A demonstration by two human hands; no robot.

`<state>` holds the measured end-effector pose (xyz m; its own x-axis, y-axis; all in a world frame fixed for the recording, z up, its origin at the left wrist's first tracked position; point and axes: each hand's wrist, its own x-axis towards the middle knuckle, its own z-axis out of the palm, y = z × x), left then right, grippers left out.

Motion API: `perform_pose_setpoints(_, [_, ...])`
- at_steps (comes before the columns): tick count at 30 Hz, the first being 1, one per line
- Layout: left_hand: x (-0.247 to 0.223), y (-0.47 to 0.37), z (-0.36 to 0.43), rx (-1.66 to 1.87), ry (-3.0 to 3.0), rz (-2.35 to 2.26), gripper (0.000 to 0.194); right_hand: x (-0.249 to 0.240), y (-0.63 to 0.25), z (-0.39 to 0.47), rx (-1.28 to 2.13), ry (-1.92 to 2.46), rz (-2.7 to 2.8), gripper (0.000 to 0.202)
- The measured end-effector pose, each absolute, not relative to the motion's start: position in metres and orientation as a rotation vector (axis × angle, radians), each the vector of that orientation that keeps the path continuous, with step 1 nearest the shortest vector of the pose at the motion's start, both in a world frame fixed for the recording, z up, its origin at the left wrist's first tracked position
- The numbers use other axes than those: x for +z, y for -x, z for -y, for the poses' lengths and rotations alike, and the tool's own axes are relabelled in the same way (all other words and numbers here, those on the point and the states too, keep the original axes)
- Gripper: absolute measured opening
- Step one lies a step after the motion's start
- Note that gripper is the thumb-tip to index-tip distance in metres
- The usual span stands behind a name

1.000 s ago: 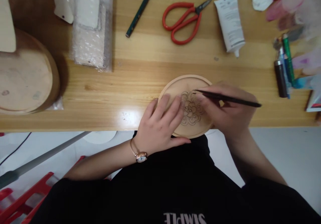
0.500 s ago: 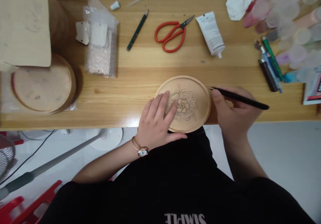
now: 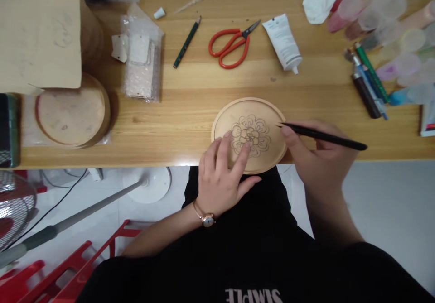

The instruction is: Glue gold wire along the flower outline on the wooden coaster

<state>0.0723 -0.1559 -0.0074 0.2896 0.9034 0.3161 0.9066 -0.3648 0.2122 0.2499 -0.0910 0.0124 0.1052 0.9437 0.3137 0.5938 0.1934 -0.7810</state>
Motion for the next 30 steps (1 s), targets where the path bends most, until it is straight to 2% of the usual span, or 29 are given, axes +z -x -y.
perform_pose_setpoints(8, [-0.008,-0.034,0.133,-0.712,2.654,1.597,0.065,0.001,-0.248,0.096,0.492,1.454,1.697,0.014])
perform_pose_setpoints(15, [-0.008,-0.025,0.115,-0.661,2.815,1.365,0.063,0.004,-0.236,0.076,0.491,1.128,2.009,0.024])
perform_pose_setpoints(30, [-0.013,-0.024,0.113,-0.637,2.810,1.286,0.067,0.003,-0.228,0.048,0.593,0.981,2.246,0.020])
